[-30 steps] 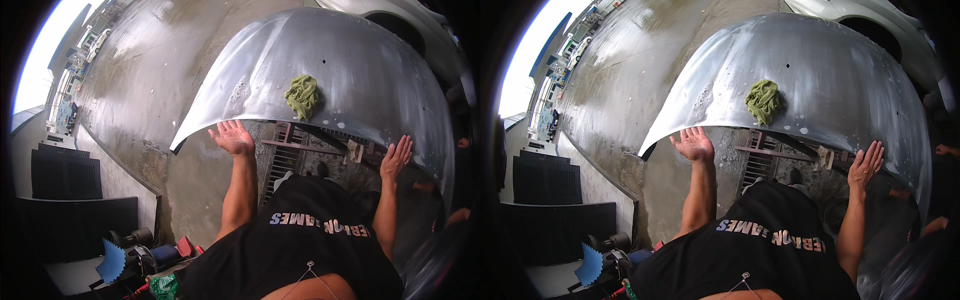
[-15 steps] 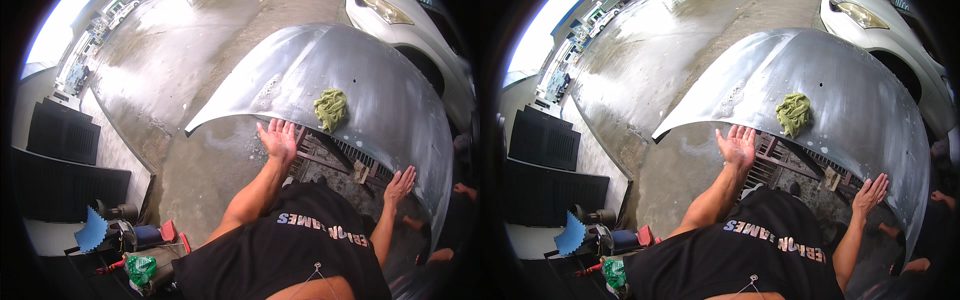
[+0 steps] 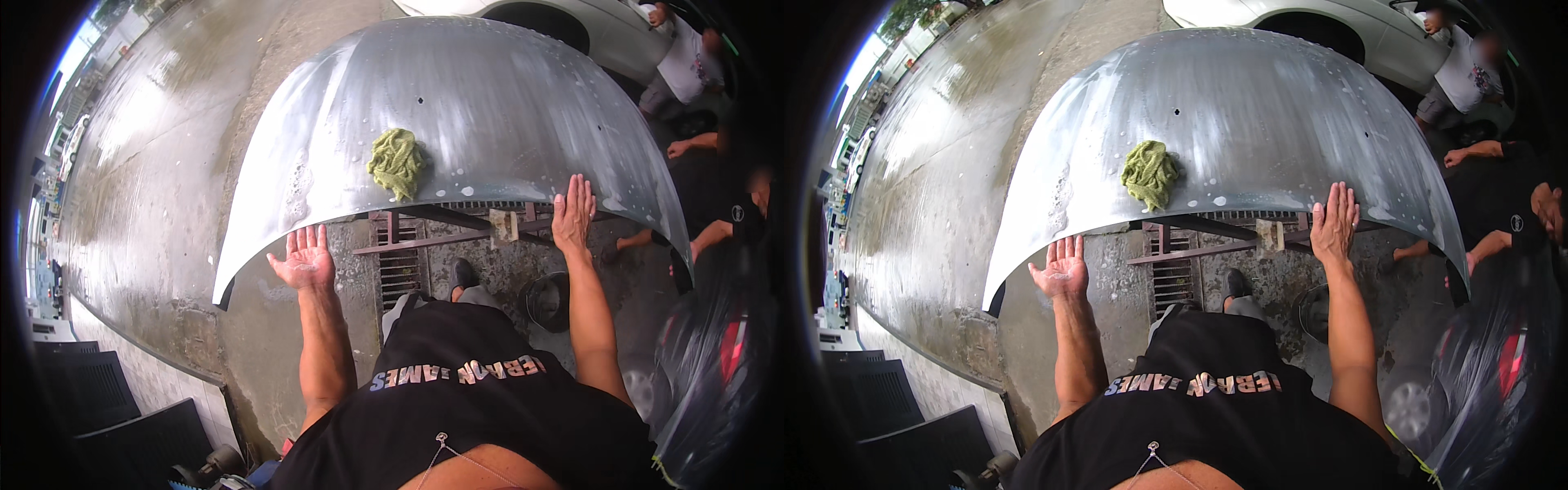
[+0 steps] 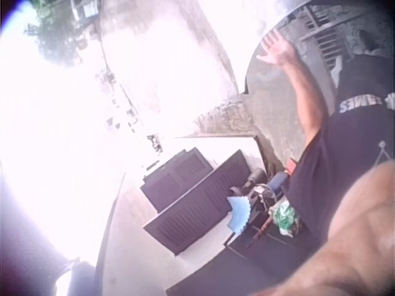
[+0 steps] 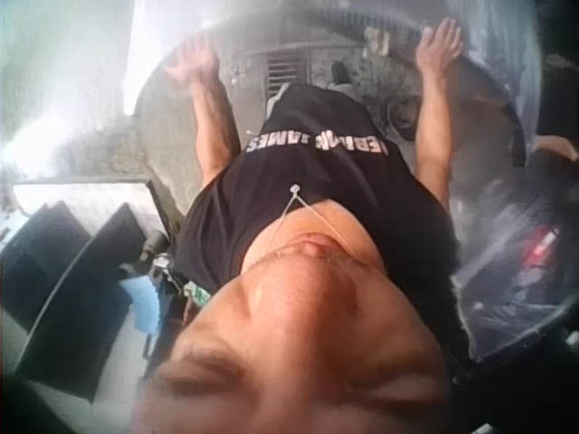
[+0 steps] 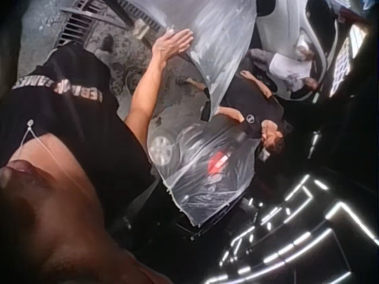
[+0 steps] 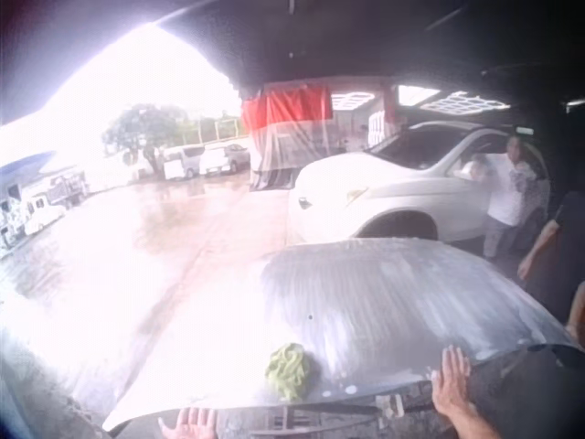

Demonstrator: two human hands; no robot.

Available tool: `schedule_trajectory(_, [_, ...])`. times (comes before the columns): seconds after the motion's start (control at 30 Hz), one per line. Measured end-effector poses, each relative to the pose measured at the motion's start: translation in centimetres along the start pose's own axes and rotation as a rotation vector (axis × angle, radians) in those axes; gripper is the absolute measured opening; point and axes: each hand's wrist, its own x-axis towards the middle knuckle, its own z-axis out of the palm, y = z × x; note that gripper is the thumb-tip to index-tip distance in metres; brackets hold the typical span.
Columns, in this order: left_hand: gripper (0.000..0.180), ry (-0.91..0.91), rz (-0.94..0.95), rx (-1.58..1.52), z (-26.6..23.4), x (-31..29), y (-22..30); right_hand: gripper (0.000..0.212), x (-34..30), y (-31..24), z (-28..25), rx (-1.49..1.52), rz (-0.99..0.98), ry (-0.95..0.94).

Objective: The person sands a large curved car hood with a sanding block and wipes it with a green cloth. The person repeatedly dips the sanding block into a bucket of water and continues sanding and wiping the hood surface.

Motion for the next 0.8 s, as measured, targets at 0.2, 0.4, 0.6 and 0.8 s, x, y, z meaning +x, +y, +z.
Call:
schedule_trajectory(0.2, [0.099, -0.042, -0.175, 0.091, 1.5, -1.3, -3.3, 0.063, -1.6, -3.1, -5.1, 0.443, 0.119, 0.070])
schedule_trajectory(0.4, [0.099, 0.044, -0.070, 0.128, 2.0, 0.3, -1.2, 0.059, -8.9, -2.9, -3.9, 1.808, 1.025, 0.533])
schedule_trajectory(0.6, [0.099, 0.168, 0.077, 0.109, 0.2, 3.5, 3.5, 0.069, -3.9, 15.1, -6.2, 2.159, 1.188, 1.050])
schedule_trajectory(0.8, [0.103, 0.179, 0.103, 0.162, 0.3, 3.9, 5.1, 0.063, 0.5, 13.4, -5.4, 2.221, 1.229, 0.989])
